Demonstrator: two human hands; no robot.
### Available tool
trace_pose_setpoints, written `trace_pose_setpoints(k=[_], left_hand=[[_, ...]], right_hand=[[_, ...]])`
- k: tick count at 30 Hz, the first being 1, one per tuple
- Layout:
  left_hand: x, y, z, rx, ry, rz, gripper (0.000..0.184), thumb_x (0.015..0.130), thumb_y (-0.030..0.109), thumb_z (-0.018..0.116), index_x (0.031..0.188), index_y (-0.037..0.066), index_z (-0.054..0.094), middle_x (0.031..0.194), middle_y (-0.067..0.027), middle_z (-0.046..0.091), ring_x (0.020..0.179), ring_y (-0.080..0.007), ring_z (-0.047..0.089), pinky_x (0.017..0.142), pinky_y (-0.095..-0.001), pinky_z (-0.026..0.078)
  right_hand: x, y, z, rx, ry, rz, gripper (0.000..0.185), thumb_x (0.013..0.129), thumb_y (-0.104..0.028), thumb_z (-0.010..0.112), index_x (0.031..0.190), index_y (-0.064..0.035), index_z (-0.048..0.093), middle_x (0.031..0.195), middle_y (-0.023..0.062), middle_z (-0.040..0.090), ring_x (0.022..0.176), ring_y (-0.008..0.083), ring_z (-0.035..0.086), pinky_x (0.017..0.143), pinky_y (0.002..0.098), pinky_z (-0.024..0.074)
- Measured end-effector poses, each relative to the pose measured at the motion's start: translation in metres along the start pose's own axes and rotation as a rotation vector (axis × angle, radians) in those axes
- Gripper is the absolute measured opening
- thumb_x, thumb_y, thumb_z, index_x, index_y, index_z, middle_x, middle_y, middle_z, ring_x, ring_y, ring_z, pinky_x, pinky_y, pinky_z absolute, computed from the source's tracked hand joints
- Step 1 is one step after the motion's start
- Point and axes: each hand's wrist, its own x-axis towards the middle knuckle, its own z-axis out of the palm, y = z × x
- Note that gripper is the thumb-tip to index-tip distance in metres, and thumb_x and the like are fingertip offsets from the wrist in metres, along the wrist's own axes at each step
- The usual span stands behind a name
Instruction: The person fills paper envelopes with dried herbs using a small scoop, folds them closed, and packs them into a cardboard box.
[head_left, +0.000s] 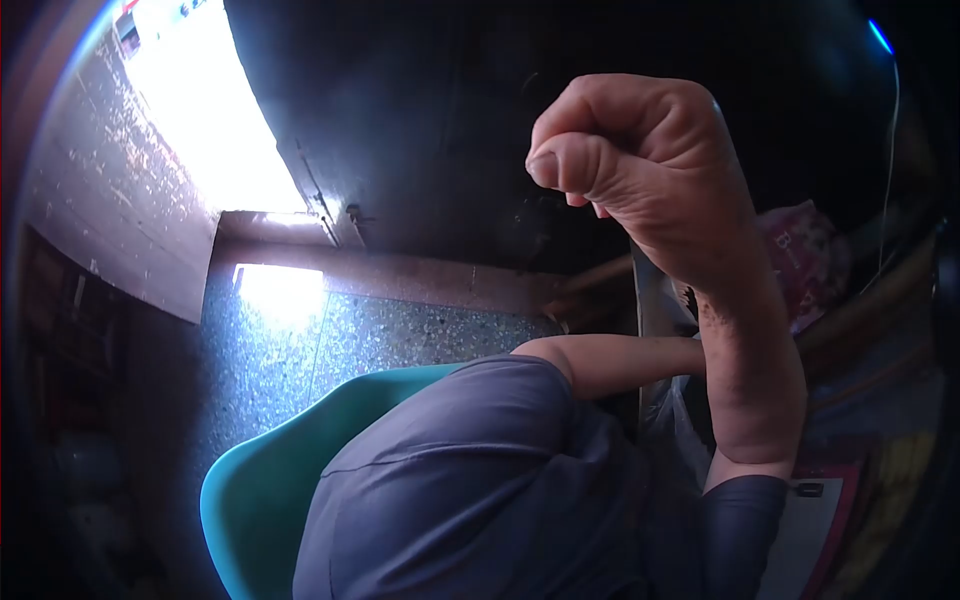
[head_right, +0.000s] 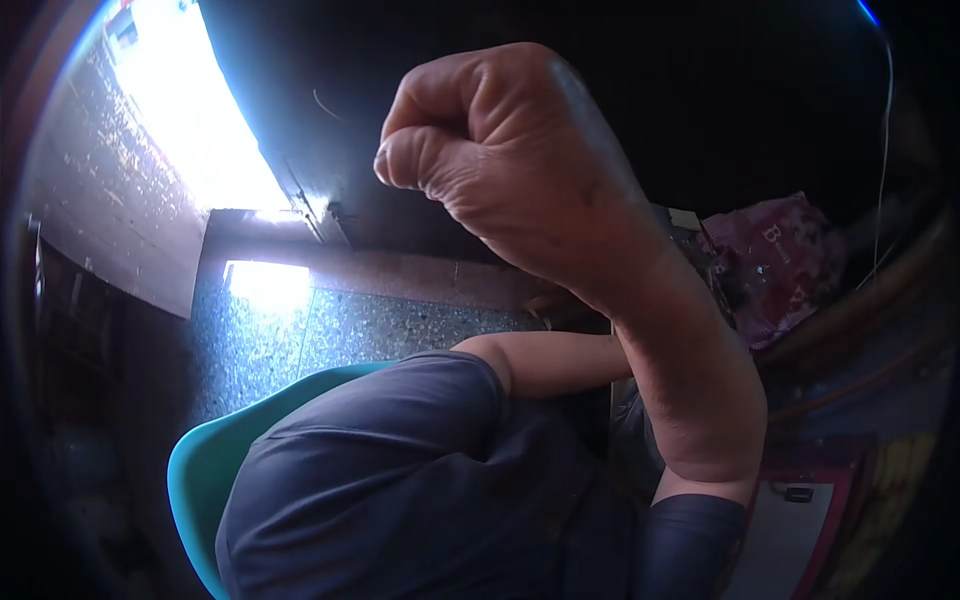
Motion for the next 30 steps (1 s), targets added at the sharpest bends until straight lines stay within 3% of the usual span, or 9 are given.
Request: trace_pose_setpoints(k=[8,14,17,19,20,22,25,30], left_hand=[[-0.011,-0.02,-0.021,-0.022,0.112,0.031,0.047,0.071,0.019,0.077,0.11,0.002,0.058,0.104,-0.0123,0.064,0.099,-0.0202,0.061,0.085,-0.0323,0.046],[-0.011,-0.037,-0.032,-0.017,0.165,0.046,0.048,0.071,0.02,0.077,0.111,0.002,0.058,0.105,-0.0118,0.065,0.099,-0.0197,0.061,0.086,-0.0318,0.046],[-0.005,-0.044,-0.036,-0.007,0.179,0.06,0.049,0.071,0.021,0.078,0.111,0.002,0.058,0.105,-0.0116,0.065,0.099,-0.0195,0.06,0.086,-0.0315,0.046],[-0.002,-0.048,-0.039,0.002,0.188,0.068,0.049,0.071,0.021,0.078,0.112,0.002,0.058,0.105,-0.0114,0.065,0.099,-0.0193,0.06,0.087,-0.0314,0.046],[-0.001,-0.05,-0.04,0.005,0.193,0.072,0.05,0.071,0.022,0.078,0.112,0.002,0.058,0.105,-0.0113,0.065,0.099,-0.0192,0.06,0.087,-0.0313,0.045],[0.002,-0.055,-0.042,0.013,0.2,0.077,0.05,0.07,0.022,0.078,0.112,0.002,0.058,0.105,-0.0112,0.065,0.099,-0.0191,0.06,0.087,-0.0311,0.045],[0.008,-0.061,-0.045,0.022,0.209,0.091,0.051,0.07,0.023,0.078,0.112,0.002,0.058,0.105,-0.0109,0.065,0.099,-0.0188,0.06,0.087,-0.0309,0.045],[0.016,-0.07,-0.053,0.044,0.239,0.114,0.052,0.07,0.024,0.079,0.113,0.002,0.059,0.106,-0.0105,0.065,0.1,-0.0184,0.06,0.088,-0.0305,0.045]], right_hand=[[0.007,0.008,0.012,-0.036,-0.017,0.018,0.023,0.084,-0.028,0.069,0.078,-0.0062,0.067,0.066,-0.0005,0.061,0.057,0.0032,0.053,0.048,0.0162,0.042],[0.005,0.011,0.011,0.035,0.012,0.134,0.016,0.083,-0.02,0.071,0.077,-0.0055,0.066,0.065,-0.0017,0.061,0.054,0.0029,0.052,0.047,0.0164,0.0418],[0.001,0.012,0.005,0.103,-0.053,0.25,0.009,0.082,-0.012,0.069,0.087,-0.0047,0.068,0.075,0.0011,0.064,0.063,0.0049,0.055,0.053,0.0164,0.0445],[-0.005,0.019,0.005,0.014,0.01,0.129,0.029,0.078,-0.014,0.071,0.105,-0.0049,0.065,0.095,0.0059,0.066,0.081,0.0105,0.059,0.071,0.0221,0.0482],[-0.007,0.019,0.003,0.013,0.014,0.13,0.029,0.078,-0.014,0.071,0.105,-0.0049,0.065,0.095,0.0059,0.066,0.081,0.0105,0.059,0.071,0.0221,0.0482],[-0.01,0.02,-0.003,-0.11,-0.013,0.036,0.051,0.074,-0.02,0.073,0.12,-0.0045,0.058,0.111,0.0089,0.062,0.1,0.0161,0.057,0.09,0.0297,0.0431],[-0.014,0.017,-0.005,0.008,0.003,0.139,0.062,0.071,-0.027,0.075,0.124,-0.0038,0.055,0.114,0.009,0.062,0.105,0.0184,0.057,0.096,0.0339,0.0387],[-0.019,0.02,-0.008,-0.002,0.012,0.171,0.069,0.071,-0.028,0.076,0.13,-0.0034,0.049,0.113,0.0094,0.063,0.108,0.0189,0.057,0.096,0.0344,0.0385]])
